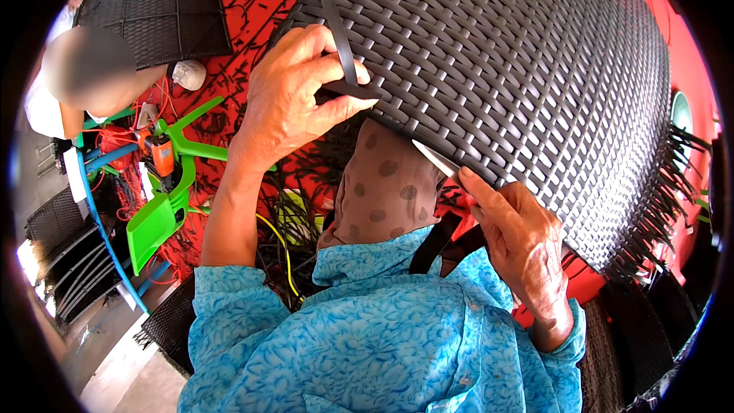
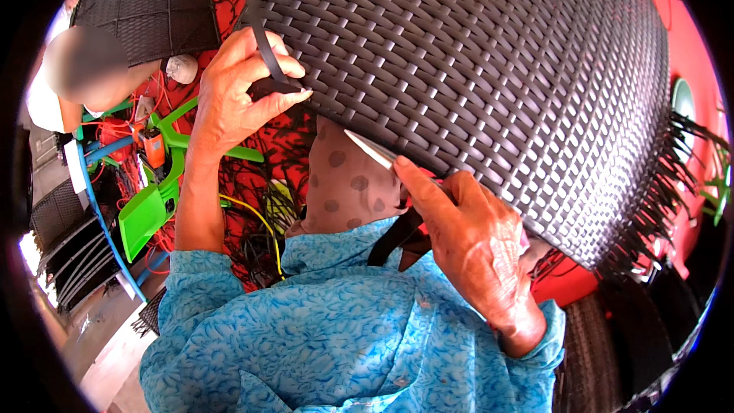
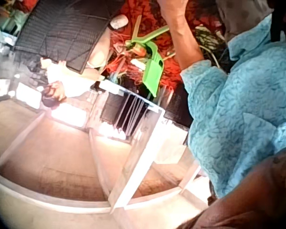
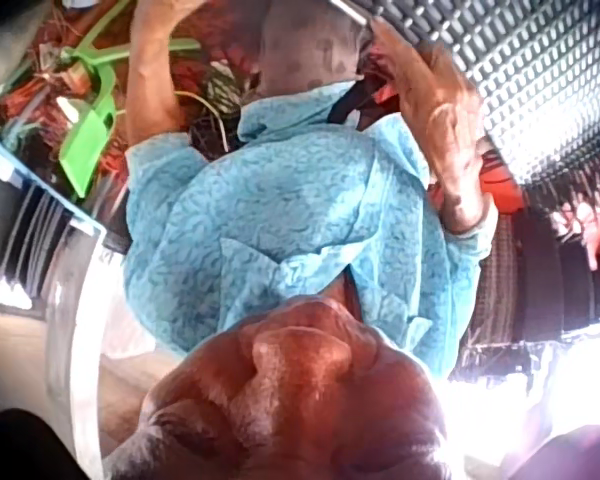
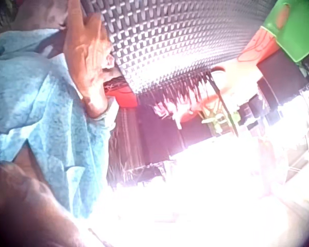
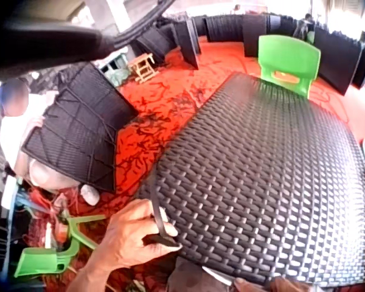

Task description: The person weaves black synthetic strips into the edges of a woven panel using a thin metal tool to guide the strips through the existing weave.

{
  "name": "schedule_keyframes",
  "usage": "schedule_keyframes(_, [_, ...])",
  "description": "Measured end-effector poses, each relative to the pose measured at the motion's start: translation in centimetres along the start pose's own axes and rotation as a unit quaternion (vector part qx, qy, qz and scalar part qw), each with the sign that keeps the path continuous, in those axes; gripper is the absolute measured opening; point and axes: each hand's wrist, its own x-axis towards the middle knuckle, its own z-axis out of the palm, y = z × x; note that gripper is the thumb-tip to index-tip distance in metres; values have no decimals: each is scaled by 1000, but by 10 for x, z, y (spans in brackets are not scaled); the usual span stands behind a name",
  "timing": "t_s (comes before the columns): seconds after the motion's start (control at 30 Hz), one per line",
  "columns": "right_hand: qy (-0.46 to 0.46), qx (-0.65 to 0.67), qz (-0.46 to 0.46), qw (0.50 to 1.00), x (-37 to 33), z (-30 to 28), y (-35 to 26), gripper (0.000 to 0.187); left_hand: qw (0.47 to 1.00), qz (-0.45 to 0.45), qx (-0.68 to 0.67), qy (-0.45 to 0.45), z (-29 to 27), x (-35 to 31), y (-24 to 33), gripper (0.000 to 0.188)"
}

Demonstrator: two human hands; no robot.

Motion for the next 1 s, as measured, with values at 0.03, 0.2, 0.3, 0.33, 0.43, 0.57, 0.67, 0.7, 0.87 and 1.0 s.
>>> schedule_keyframes(0.03, [-1,-62,-15,998,4,-1,-2,50,999,-2,-35,-8,2,2,-5,25])
schedule_keyframes(0.2, [0,-182,-49,982,17,-6,-16,48,998,14,-65,-7,1,1,-8,25])
schedule_keyframes(0.3, [-38,-212,-35,976,23,-15,-28,47,998,20,-62,13,2,1,-7,24])
schedule_keyframes(0.33, [-52,-219,-31,974,24,-16,-31,47,997,20,-66,15,3,0,-8,24])
schedule_keyframes(0.43, [-56,-239,-28,969,27,-21,-37,44,997,28,-62,25,3,1,-11,23])
schedule_keyframes(0.57, [-71,-252,-27,965,34,-23,-42,40,997,35,-53,40,9,0,-15,25])
schedule_keyframes(0.67, [-69,-262,-26,962,37,-26,-49,39,996,49,-49,57,11,-2,-17,28])
schedule_keyframes(0.7, [-91,-263,-22,960,36,-28,-52,39,996,48,-48,54,11,-2,-16,30])
schedule_keyframes(0.87, [-113,-258,-18,959,30,-26,-48,41,999,34,-25,27,9,1,-12,36])
schedule_keyframes(1.0, [-56,-254,-11,966,31,-21,-38,43,999,18,-33,13,10,1,-10,40])
